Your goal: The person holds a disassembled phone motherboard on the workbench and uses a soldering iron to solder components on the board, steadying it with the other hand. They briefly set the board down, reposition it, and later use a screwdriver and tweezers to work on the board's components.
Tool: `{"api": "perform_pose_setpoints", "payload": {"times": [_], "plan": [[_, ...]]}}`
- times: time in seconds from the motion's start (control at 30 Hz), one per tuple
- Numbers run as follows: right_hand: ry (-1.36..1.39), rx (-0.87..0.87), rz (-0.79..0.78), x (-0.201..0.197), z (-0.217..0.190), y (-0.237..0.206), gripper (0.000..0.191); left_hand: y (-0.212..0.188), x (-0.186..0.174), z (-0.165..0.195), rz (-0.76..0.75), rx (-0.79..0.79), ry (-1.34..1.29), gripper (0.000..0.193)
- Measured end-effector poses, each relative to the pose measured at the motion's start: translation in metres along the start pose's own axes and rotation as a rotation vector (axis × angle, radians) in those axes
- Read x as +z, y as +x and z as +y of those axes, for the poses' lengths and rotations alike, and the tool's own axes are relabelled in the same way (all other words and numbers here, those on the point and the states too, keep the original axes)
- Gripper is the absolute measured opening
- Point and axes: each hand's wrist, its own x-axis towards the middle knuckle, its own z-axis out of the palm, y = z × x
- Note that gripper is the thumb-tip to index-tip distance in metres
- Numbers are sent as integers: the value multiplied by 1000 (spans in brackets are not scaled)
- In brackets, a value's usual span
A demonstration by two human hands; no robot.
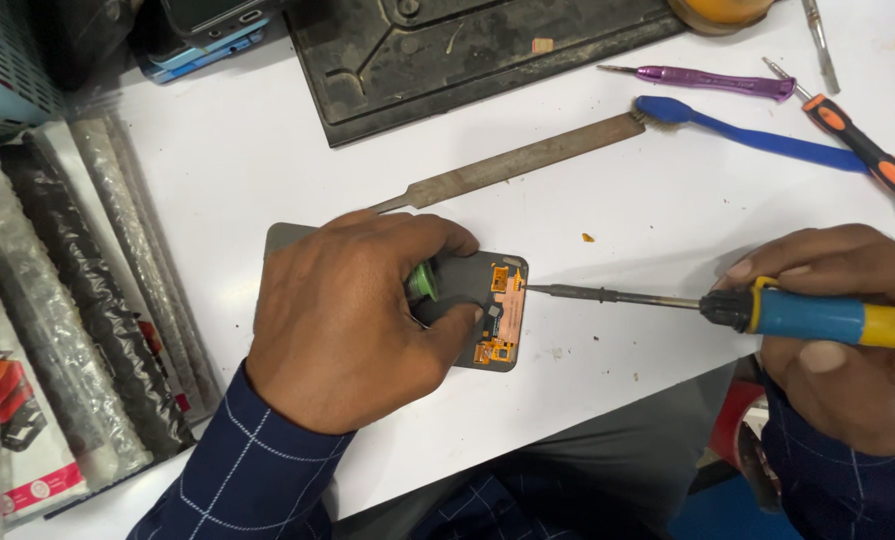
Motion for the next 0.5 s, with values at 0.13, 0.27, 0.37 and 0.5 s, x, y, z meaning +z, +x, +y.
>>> {"api": "perform_pose_setpoints", "payload": {"times": [0.13,0.27,0.37,0.5], "plan": [[-8,-23,-17,0,2,2,39,-1,1,-1,9,3,9,35],[-31,-22,-29,-1,4,3,39,0,1,-1,-23,-31,-2,37],[-58,-22,-4,0,4,1,37,-1,1,-1,-5,-13,6,35],[-63,-43,-6,-1,5,1,37,0,0,1,-1,-15,16,35]]}}
